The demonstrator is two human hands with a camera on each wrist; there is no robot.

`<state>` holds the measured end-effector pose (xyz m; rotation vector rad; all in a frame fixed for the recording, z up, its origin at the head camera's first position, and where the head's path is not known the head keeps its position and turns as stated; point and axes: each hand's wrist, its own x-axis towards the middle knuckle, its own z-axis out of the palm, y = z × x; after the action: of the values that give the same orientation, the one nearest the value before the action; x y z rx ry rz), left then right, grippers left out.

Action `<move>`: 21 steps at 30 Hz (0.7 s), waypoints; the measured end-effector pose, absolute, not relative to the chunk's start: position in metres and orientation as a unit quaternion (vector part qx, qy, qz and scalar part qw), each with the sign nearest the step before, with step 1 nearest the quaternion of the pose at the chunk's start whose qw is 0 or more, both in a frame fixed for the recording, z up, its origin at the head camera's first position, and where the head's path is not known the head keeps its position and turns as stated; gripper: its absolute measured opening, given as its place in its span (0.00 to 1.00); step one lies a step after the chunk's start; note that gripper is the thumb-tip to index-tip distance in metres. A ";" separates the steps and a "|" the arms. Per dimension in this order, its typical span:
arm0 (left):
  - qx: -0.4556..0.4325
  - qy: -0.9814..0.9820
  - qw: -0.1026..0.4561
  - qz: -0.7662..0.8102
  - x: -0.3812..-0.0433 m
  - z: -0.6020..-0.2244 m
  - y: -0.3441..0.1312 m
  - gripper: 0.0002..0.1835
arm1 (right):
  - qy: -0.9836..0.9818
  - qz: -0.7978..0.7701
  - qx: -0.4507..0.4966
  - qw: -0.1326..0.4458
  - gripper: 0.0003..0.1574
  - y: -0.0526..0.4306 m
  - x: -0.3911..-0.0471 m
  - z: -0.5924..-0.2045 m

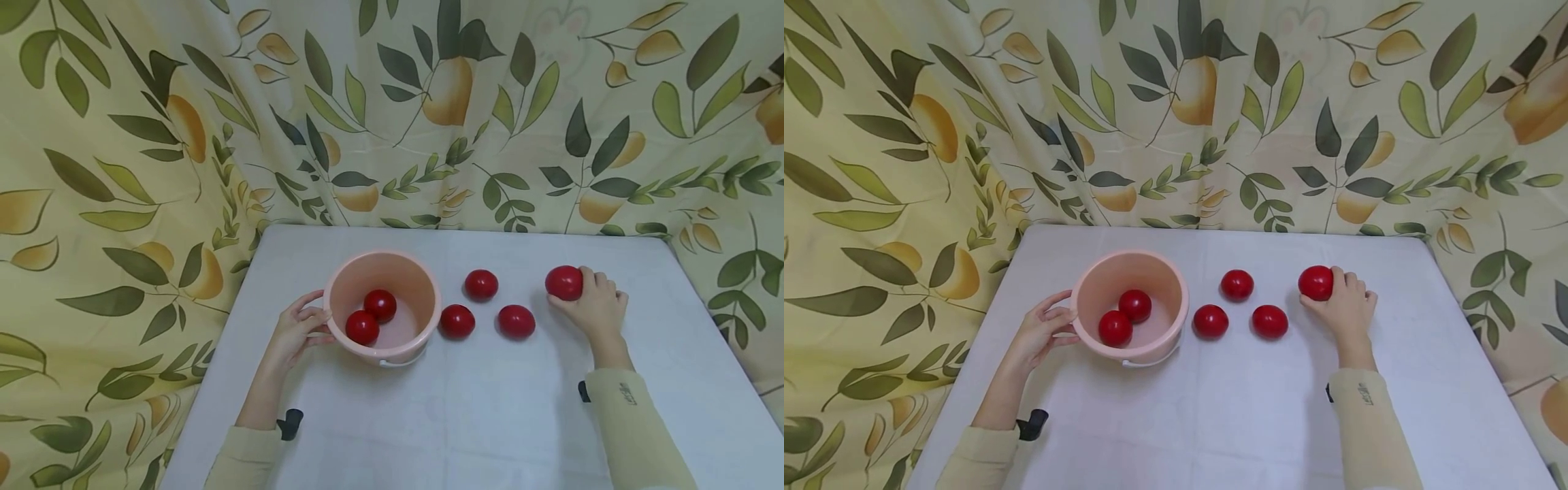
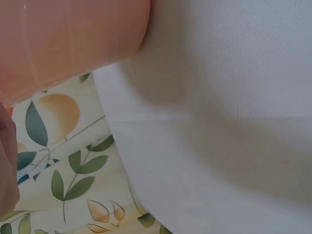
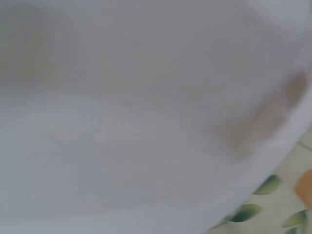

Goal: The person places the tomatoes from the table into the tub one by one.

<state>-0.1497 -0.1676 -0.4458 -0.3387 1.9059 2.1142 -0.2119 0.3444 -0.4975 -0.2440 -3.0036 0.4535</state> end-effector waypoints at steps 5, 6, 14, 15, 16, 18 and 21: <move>-0.122 0.660 0.137 0.728 -0.149 -0.444 -0.167 0.28 | -0.988 0.134 -0.020 0.071 0.54 0.316 -0.220 -0.471; -0.122 0.660 0.138 0.728 -0.149 -0.444 -0.167 0.28 | -0.988 0.131 -0.006 0.076 0.54 0.310 -0.222 -0.466; -0.120 0.652 0.140 0.735 -0.150 -0.444 -0.167 0.28 | -0.981 0.113 0.105 0.118 0.53 0.248 -0.229 -0.421; -0.119 0.650 0.141 0.737 -0.151 -0.444 -0.167 0.28 | -0.979 0.114 0.119 0.121 0.53 0.240 -0.230 -0.416; -0.118 0.649 0.141 0.738 -0.151 -0.443 -0.167 0.28 | -0.977 0.113 0.131 0.122 0.53 0.233 -0.230 -0.412; -0.117 0.645 0.142 0.741 -0.150 -0.443 -0.167 0.28 | -0.974 0.111 0.156 0.125 0.52 0.218 -0.231 -0.405; -0.116 0.643 0.143 0.744 -0.150 -0.442 -0.167 0.28 | -0.965 0.103 0.201 0.135 0.51 0.198 -0.231 -0.399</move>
<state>-0.1503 -0.1672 -0.4424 -0.3357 1.8535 2.1451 -0.2314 0.1985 -0.3987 0.5815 -2.7957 0.2988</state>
